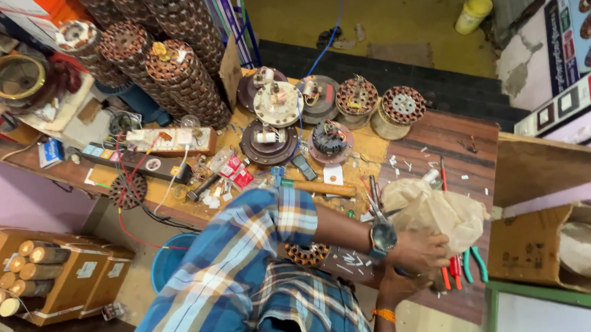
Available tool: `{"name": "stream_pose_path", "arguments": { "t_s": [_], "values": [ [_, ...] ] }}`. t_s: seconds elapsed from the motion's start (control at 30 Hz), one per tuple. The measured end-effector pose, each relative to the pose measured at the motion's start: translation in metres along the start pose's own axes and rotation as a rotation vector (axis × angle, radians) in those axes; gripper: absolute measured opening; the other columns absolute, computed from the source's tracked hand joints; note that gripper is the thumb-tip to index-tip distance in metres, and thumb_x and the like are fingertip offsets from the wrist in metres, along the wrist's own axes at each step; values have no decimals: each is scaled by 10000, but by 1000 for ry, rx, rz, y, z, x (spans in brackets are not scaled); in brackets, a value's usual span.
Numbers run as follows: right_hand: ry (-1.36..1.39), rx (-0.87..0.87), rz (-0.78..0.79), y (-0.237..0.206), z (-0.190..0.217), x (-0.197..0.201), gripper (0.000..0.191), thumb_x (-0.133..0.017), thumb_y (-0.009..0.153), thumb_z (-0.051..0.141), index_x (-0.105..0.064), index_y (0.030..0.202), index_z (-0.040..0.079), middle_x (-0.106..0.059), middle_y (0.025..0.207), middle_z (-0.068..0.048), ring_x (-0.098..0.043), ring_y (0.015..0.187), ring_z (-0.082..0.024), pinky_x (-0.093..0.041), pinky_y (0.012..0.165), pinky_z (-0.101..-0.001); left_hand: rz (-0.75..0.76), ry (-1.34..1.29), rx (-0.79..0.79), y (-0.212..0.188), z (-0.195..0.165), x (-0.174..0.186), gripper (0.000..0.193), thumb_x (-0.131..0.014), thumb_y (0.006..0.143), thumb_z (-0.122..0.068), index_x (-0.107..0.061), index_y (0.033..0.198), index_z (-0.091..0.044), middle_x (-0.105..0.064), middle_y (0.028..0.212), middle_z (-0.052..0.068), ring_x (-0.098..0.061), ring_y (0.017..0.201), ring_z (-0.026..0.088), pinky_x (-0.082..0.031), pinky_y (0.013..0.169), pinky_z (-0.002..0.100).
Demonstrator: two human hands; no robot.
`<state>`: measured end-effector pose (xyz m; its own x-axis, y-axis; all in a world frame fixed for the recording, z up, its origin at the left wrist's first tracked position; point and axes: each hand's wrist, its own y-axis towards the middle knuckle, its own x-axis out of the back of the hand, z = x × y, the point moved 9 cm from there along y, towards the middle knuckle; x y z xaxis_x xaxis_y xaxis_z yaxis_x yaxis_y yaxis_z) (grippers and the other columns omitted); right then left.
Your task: The person pours a dark liquid from a plastic bottle onto a motor stator held in the left hand, rotating it to coat the copper windings. The person repeats this process on multiple stators, placing each treated unit on the workbench.
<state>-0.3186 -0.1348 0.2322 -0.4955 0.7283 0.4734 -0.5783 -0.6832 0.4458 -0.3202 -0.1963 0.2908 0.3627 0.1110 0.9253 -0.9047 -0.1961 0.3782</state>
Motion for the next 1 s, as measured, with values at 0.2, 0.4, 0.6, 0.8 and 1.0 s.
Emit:
{"name": "stream_pose_path", "arguments": {
  "t_s": [0.2, 0.4, 0.6, 0.8, 1.0],
  "values": [
    [72, -80, 181, 8, -8, -11, 1044, -972, 694, 353, -424, 1507, -6, -501, 1503, -204, -491, 1386, -349, -355, 1216, -470, -110, -25, -352, -4, -4, 27, 309, -658, 830, -304, -636, 1110, -175, -626, 911, 18, -595, 1059, 286, -520, 728, 421],
    [340, -158, 267, 12, -45, -7, 1179, -1008, 655, 220, -295, 1569, 5, -489, 1506, -174, -507, 1376, -276, -444, 1180, -413, 184, -398, 191, -57, 53, 100, 532, -548, 1005, -396, -479, 1509, -240, -698, 1055, 114, -674, 909, 305, -518, 777, 462],
    [198, -204, 302, 3, -62, -6, 1153, -1035, 672, 203, -319, 1557, 17, -532, 1486, -166, -547, 1364, -278, -459, 1172, -406, 24, -698, 883, -212, 85, 200, 624, -630, 953, -358, -471, 1517, -144, -674, 1251, 143, -685, 1040, 275, -555, 888, 394],
    [558, -320, 406, 25, -25, -7, 960, -950, 708, 44, -412, 1502, 9, -599, 1407, -129, -605, 1276, -234, -494, 1141, -375, -443, -701, 1127, -351, 33, 210, 586, -419, 1048, -539, -618, 1328, -64, -724, 1080, 115, -701, 987, 245, -561, 863, 372],
    [569, -46, 535, 103, 54, -123, 907, -989, 708, 44, -460, 1441, -38, -635, 1375, -156, -626, 1263, -248, -514, 1125, -387, -300, -405, 1119, -362, -23, 194, 555, -445, 1060, -504, -700, 1097, -13, -699, 986, 179, -678, 910, 366, -545, 794, 466]
  ]
}}
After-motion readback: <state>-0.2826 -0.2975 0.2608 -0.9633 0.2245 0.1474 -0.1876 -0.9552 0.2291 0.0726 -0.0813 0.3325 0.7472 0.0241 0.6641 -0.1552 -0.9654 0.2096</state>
